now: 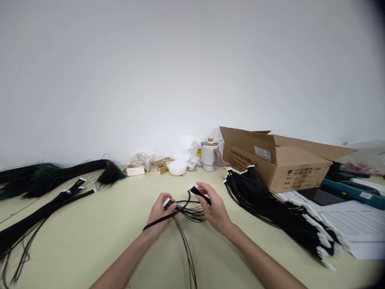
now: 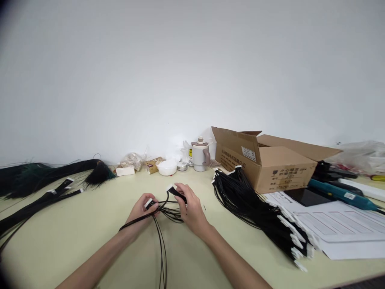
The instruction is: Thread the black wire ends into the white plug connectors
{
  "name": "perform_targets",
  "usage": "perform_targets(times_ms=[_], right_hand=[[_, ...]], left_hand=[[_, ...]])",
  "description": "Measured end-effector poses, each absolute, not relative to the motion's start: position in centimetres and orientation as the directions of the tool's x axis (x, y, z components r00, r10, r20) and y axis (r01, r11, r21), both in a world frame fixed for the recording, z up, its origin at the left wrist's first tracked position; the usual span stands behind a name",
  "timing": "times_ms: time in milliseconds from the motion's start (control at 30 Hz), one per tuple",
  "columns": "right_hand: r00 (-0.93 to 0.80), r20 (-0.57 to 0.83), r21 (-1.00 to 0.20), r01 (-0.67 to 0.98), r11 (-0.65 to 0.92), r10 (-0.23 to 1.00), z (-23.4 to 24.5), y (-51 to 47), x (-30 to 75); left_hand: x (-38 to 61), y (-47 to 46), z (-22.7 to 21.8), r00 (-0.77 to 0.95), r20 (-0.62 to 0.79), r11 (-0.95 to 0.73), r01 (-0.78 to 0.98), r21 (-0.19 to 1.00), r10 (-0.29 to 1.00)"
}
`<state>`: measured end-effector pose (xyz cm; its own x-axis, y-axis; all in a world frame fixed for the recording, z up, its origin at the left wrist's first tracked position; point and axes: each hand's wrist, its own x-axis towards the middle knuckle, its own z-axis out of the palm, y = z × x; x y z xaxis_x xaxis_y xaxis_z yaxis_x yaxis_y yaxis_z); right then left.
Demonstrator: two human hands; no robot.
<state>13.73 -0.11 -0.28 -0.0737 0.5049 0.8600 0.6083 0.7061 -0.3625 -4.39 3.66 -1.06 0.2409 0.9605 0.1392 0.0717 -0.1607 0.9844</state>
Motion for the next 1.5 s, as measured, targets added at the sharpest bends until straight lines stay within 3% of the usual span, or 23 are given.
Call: perform_targets(times_ms=[67,133,233,333,467,567,700,800,867,900,1067,1167,1233,1333,1400,1433,1467,1500], right_hand=[[-0.143,0.854,-0.330,0.596,0.732,0.501,0.2,-0.5,13.7],[-0.261,0.815,-0.295,0.582,0.758,0.518,0.3,-0.7,13.6],[-0.404,0.735,-0.237,0.600,0.764,0.545,-0.5,-0.4,13.5],[-0.443,0.671,-0.167,0.691,0.703,0.595,-2.0,0.6,13.5],[-0.368,0.560,-0.201,0.809,0.553,0.742,-3.4,1.8,14.1],[-0.233,0.528,-0.260,0.871,0.416,0.817,-3.8,2.4,15.0],[-0.161,0.553,-0.278,0.890,0.363,0.818,-4.4,3.3,16.5],[-0.121,0.584,-0.298,0.888,0.350,0.803,-5.0,3.9,17.1],[-0.123,0.599,-0.309,0.876,0.370,0.791,-5.4,4.2,17.2],[-0.128,0.612,-0.307,0.871,0.384,0.781,-5.5,4.3,17.1],[-0.179,0.673,-0.218,0.879,0.424,0.717,-6.1,4.5,16.7],[-0.206,0.667,-0.170,0.894,0.415,0.717,-6.2,4.4,16.7],[-0.200,0.654,-0.161,0.906,0.392,0.730,-6.2,4.2,16.7],[-0.204,0.643,-0.148,0.912,0.382,0.738,-6.1,4.0,16.5],[-0.215,0.647,-0.133,0.913,0.385,0.732,-6.0,4.0,16.2],[-0.220,0.648,-0.125,0.914,0.387,0.729,-6.0,4.0,16.1],[-0.224,0.649,-0.119,0.914,0.388,0.727,-6.0,3.9,15.9],[-0.230,0.648,-0.115,0.913,0.391,0.727,-6.0,3.9,15.8]], left_hand=[[-5.7,5.3,-1.4,0.052,0.222,-0.228,0.298,0.927,0.974],[-7.3,7.0,-1.7,-0.113,0.407,-0.298,0.511,0.806,0.906],[-9.4,9.0,-2.4,-0.156,0.594,-0.343,0.690,0.637,0.789],[-10.1,9.7,-3.6,-0.028,0.639,-0.342,0.826,0.447,0.768],[-9.5,9.1,-4.7,0.238,0.537,-0.369,0.918,0.149,0.809],[-9.0,7.9,-4.4,0.422,0.536,-0.457,0.887,-0.075,0.732],[-8.6,6.5,-3.7,0.618,0.475,-0.601,0.771,-0.211,0.626],[-8.4,6.9,-3.7,0.646,0.361,-0.644,0.751,-0.142,0.673],[-8.6,8.2,-3.9,0.416,0.257,-0.437,0.899,0.027,0.872],[-8.9,9.1,-4.0,0.329,0.245,-0.351,0.935,0.053,0.912],[-10.3,14.0,-3.1,-0.008,0.257,-0.033,0.987,0.157,0.966],[-10.3,15.0,-2.2,-0.083,0.190,0.034,0.968,0.249,0.978],[-10.4,14.3,-1.7,-0.023,0.118,-0.014,0.952,0.305,0.993],[-12.5,11.4,-0.4,0.222,0.001,-0.206,0.902,0.379,0.975],[-15.7,9.7,1.1,0.401,-0.124,-0.312,0.842,0.441,0.908],[-17.6,9.1,2.0,0.541,-0.247,-0.357,0.772,0.526,0.804],[-19.8,8.9,2.8,0.579,-0.274,-0.351,0.738,0.576,0.768],[-22.1,9.0,3.7,0.506,-0.234,-0.312,0.770,0.556,0.831]])
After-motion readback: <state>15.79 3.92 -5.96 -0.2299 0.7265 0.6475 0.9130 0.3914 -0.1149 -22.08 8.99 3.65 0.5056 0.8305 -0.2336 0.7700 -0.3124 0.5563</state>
